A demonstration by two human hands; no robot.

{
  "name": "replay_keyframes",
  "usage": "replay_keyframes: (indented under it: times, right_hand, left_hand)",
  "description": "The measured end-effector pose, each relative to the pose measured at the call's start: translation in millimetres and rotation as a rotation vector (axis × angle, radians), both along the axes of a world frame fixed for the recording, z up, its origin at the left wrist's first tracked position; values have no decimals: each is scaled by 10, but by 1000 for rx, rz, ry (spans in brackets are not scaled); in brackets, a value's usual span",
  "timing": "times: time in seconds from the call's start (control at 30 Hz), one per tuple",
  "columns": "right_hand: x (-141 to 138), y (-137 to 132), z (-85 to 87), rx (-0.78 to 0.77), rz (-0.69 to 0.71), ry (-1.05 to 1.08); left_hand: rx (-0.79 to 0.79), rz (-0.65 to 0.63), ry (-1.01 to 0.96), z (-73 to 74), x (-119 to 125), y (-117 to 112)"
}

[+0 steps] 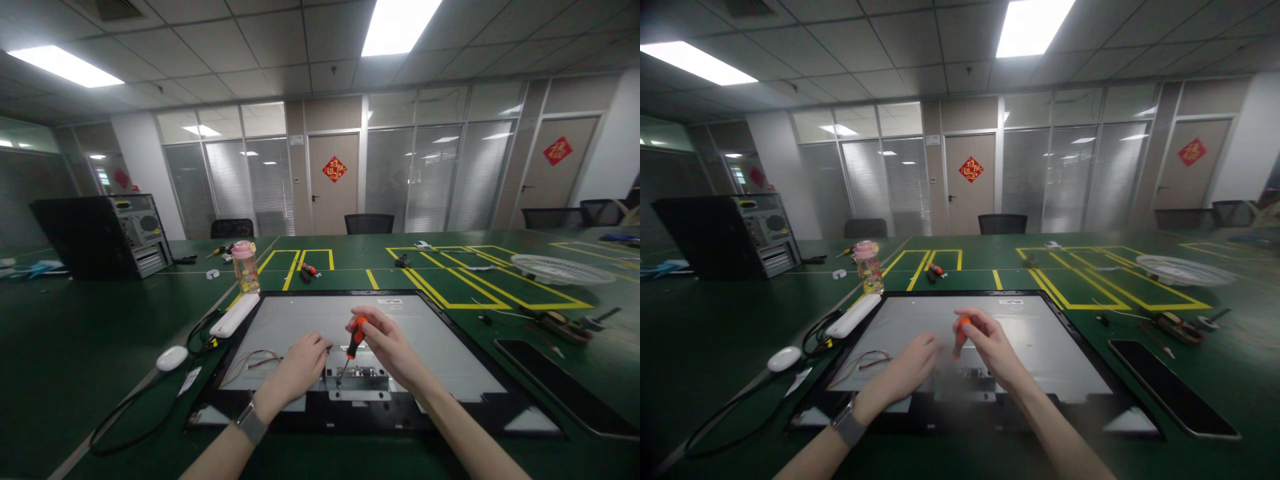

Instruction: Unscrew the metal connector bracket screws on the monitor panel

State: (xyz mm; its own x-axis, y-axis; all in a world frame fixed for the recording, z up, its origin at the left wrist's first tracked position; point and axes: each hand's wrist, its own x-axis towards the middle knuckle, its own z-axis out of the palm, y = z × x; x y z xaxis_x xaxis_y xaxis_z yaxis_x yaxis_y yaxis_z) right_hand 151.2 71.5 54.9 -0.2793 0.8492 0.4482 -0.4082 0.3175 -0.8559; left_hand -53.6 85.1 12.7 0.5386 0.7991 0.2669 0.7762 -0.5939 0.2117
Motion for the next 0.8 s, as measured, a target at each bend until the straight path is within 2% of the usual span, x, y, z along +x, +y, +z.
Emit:
replay_keyframes:
  times: [0.13,0.33,0.43,0.67,0.8]
  right_hand:
    - [-11,-26,30,20,25,17]
    - [0,8,-19,28,1,1]
    - [11,12,-24,85,-60,-96]
    - [11,12,-19,189,-309,-224]
    - [15,10,-23,211,-303,-228]
  left_hand:
    - [-3,5,8,-19,-3,15]
    - [15,-2,-10,-44,-8,27]
    - [3,8,-1,-40,-5,27]
    - [-7,7,13,9,6,3]
    - [-6,10,12,23,10,-9]
